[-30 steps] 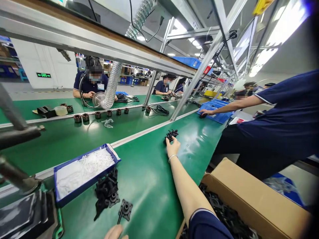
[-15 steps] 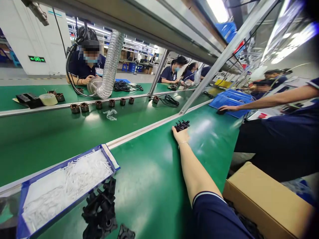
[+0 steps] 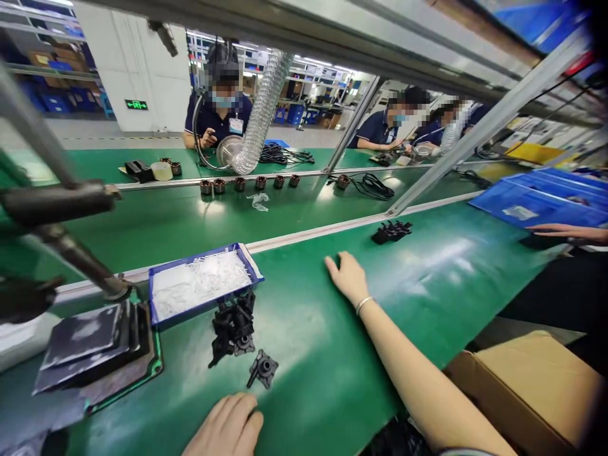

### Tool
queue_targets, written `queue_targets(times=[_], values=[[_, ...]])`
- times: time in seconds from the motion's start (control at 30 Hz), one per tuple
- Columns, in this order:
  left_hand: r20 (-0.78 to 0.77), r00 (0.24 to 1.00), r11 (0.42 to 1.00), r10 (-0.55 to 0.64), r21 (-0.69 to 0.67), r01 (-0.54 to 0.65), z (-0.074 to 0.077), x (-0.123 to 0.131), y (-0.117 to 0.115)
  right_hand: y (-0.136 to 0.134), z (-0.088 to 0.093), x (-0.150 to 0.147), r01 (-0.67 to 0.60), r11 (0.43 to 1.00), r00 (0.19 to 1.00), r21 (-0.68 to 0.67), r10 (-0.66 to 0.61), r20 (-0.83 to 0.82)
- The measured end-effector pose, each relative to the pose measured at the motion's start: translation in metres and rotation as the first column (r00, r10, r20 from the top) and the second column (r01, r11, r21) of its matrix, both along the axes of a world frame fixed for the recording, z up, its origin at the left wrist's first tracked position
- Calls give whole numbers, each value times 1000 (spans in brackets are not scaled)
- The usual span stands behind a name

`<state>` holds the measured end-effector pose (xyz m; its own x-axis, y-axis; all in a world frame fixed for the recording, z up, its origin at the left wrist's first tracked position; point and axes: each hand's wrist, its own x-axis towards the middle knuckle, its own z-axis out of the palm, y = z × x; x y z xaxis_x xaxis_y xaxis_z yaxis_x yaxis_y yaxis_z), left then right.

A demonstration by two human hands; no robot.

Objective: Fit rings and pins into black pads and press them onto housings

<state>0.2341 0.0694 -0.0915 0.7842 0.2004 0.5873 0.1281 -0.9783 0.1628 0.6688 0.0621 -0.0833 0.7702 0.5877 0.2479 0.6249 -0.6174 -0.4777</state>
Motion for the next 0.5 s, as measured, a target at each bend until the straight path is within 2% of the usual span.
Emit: queue_targets(times=[0.03,0.1,0.17,0.23,0.3,0.37,0.43,0.5], values=[[-3,1000,1000,-26,0,26,4,1,1,0,-2,-31,-134,991,991,22,134,4],[-52,997,997,-61,-43,59,15,2,2,2,-6,-94,-378,923,926,69,378,9],[-107,990,993,-89,-90,79,25,1,-2,8,-8,-146,-569,815,821,114,570,18],[-140,984,990,-112,-100,98,34,-2,-9,14,-6,-181,-685,709,723,165,690,36],[-167,977,990,-134,-57,126,44,-11,-15,20,-3,-197,-730,645,671,225,740,54],[-193,976,995,-101,-7,102,58,-26,-16,25,-3,-199,-729,622,661,285,748,59],[-222,974,999,40,-7,-43,76,-52,-8,27,-6,-194,-718,614,660,328,750,42],[-251,932,961,261,-27,-276,94,-87,8,25,-6,-189,-696,621,670,362,743,14]])
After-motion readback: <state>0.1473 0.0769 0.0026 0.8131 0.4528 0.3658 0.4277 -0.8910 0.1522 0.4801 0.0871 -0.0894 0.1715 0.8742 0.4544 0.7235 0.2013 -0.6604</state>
